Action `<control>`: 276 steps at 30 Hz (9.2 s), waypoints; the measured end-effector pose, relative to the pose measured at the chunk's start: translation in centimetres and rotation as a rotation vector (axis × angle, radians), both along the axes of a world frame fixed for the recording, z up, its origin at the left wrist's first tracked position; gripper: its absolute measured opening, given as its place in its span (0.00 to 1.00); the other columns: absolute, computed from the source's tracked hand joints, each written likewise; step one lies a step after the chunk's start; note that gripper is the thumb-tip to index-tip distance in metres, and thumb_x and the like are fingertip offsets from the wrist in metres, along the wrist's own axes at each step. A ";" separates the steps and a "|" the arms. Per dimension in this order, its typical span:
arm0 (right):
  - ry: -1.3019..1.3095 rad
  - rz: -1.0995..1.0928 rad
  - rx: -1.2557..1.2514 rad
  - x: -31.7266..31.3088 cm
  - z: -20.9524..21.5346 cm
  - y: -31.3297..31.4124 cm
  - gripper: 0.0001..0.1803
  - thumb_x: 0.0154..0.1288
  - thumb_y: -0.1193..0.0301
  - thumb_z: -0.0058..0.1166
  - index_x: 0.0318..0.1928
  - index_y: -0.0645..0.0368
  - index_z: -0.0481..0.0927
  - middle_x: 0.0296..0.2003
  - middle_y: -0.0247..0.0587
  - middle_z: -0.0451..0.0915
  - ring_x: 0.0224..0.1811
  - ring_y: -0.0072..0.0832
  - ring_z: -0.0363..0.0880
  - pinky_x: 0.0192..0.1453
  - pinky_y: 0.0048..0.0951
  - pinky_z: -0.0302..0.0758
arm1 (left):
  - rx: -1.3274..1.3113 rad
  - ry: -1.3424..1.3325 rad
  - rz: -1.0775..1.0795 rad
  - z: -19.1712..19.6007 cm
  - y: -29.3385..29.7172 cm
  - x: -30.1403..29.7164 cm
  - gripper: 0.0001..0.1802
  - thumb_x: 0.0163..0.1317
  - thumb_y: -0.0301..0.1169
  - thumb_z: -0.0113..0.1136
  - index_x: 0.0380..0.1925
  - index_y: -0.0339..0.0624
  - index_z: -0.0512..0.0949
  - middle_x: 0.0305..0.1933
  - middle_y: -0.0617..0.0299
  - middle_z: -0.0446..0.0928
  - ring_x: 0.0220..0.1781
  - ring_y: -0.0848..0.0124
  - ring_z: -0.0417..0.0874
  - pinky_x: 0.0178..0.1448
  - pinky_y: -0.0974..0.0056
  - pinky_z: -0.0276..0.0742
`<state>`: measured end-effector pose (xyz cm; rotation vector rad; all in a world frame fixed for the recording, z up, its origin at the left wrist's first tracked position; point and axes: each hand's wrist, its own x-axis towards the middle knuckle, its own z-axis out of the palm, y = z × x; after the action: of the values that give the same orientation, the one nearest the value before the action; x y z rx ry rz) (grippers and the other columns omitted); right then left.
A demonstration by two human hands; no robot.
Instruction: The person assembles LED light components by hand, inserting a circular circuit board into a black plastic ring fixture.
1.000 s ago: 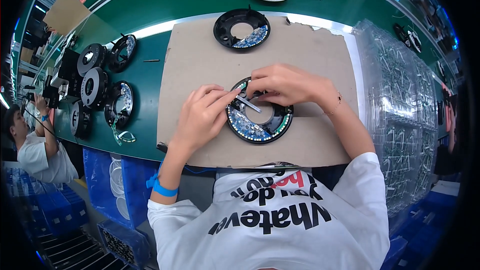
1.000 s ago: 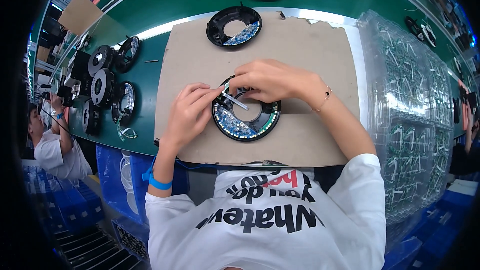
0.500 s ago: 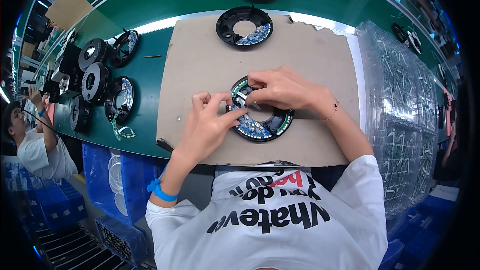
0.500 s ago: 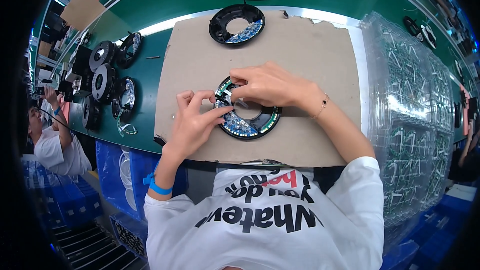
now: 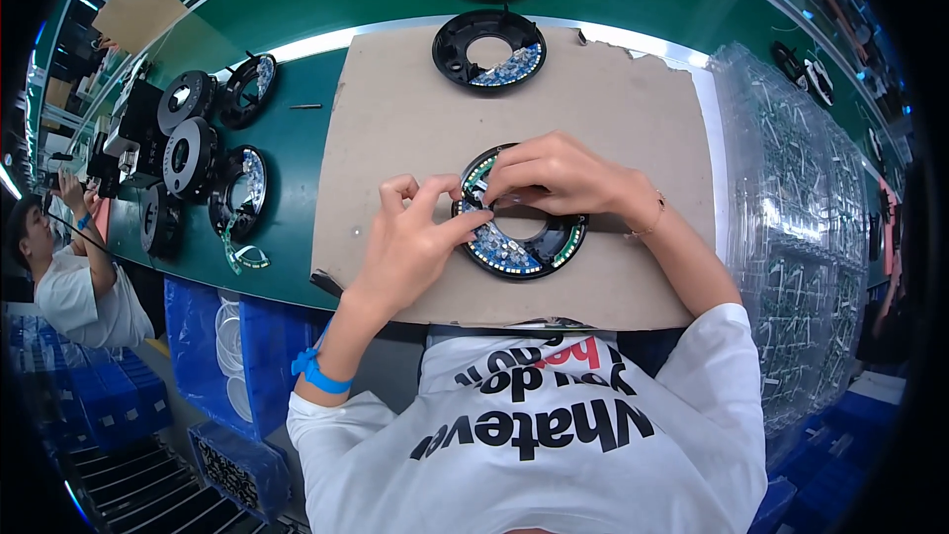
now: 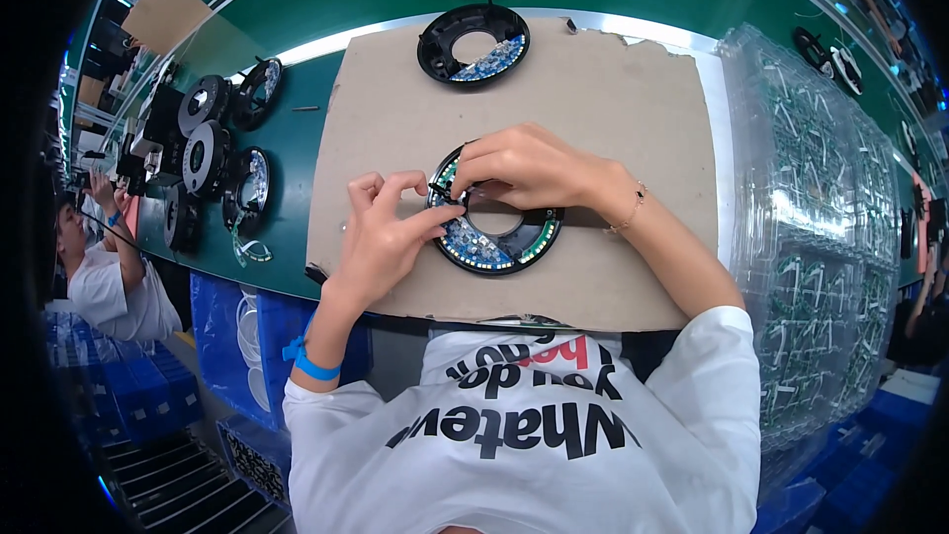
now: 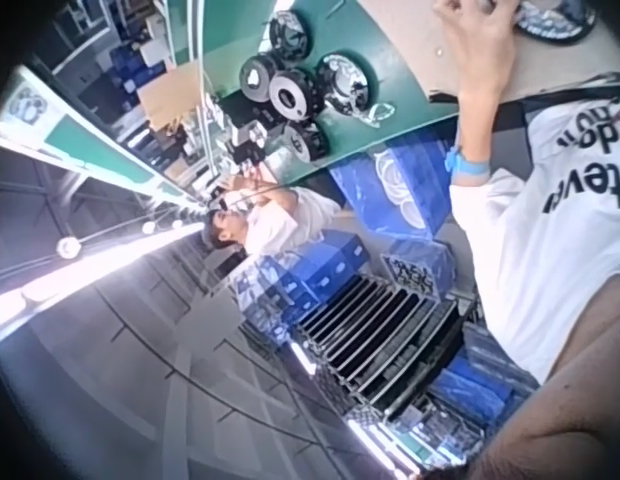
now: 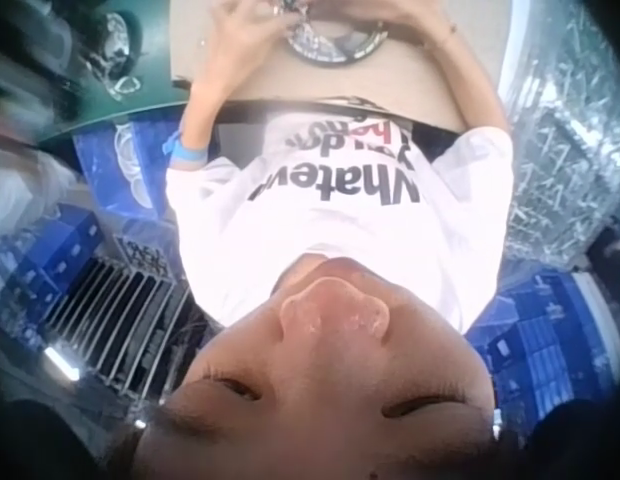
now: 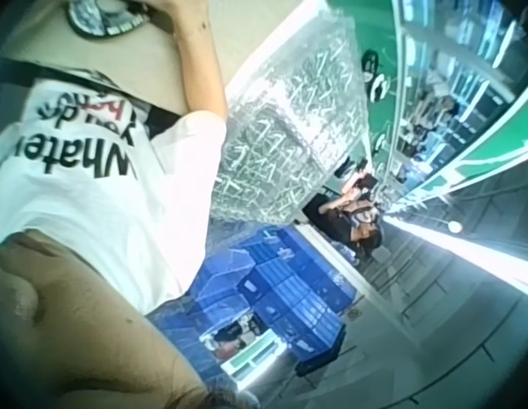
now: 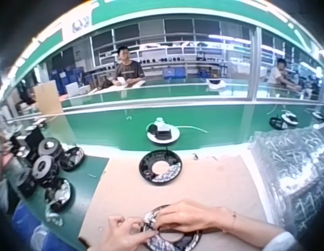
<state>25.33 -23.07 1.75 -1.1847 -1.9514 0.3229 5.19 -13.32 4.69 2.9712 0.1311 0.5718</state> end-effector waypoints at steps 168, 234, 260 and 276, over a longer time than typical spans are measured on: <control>0.337 -0.602 -0.448 -0.9 1.8 -3.3 0.12 0.55 0.68 0.57 0.35 0.64 0.75 0.17 0.34 0.73 0.19 0.19 0.67 0.24 0.23 0.64 | -1.095 0.620 -0.130 0.4 6.6 9.1 0.16 0.56 0.40 0.60 0.30 0.35 0.80 0.24 0.69 0.74 0.27 0.82 0.69 0.30 0.73 0.64; 0.409 -0.921 -0.462 15.1 1.5 23.2 0.12 0.53 0.75 0.44 0.32 0.72 0.77 0.27 0.59 0.80 0.27 0.37 0.83 0.29 0.31 0.81 | -1.165 -0.288 0.308 -1.8 9.2 6.3 0.09 0.63 0.28 0.47 0.36 0.40 0.78 0.29 0.67 0.77 0.30 0.82 0.73 0.33 0.76 0.67; -0.493 -0.788 -0.217 16.0 4.1 12.4 0.18 0.46 0.65 0.64 0.42 0.47 0.78 0.41 0.32 0.77 0.51 0.35 0.66 0.53 0.44 0.57 | -1.109 -0.267 0.238 -1.8 9.0 6.4 0.09 0.63 0.28 0.48 0.35 0.39 0.78 0.27 0.68 0.76 0.27 0.83 0.70 0.32 0.77 0.65; -0.490 -0.616 -0.170 -3.0 0.8 -9.0 0.21 0.47 0.52 0.59 0.36 0.52 0.76 0.33 0.33 0.72 0.42 0.30 0.67 0.51 0.46 0.58 | -0.588 0.048 -0.402 -0.3 -0.4 5.9 0.35 0.47 0.30 0.63 0.57 0.38 0.63 0.63 0.48 0.61 0.67 0.50 0.57 0.67 0.52 0.53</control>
<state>22.30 -32.06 2.54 -2.0478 -1.8478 -0.1466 11.10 -13.73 4.42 2.3453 -0.2475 0.3339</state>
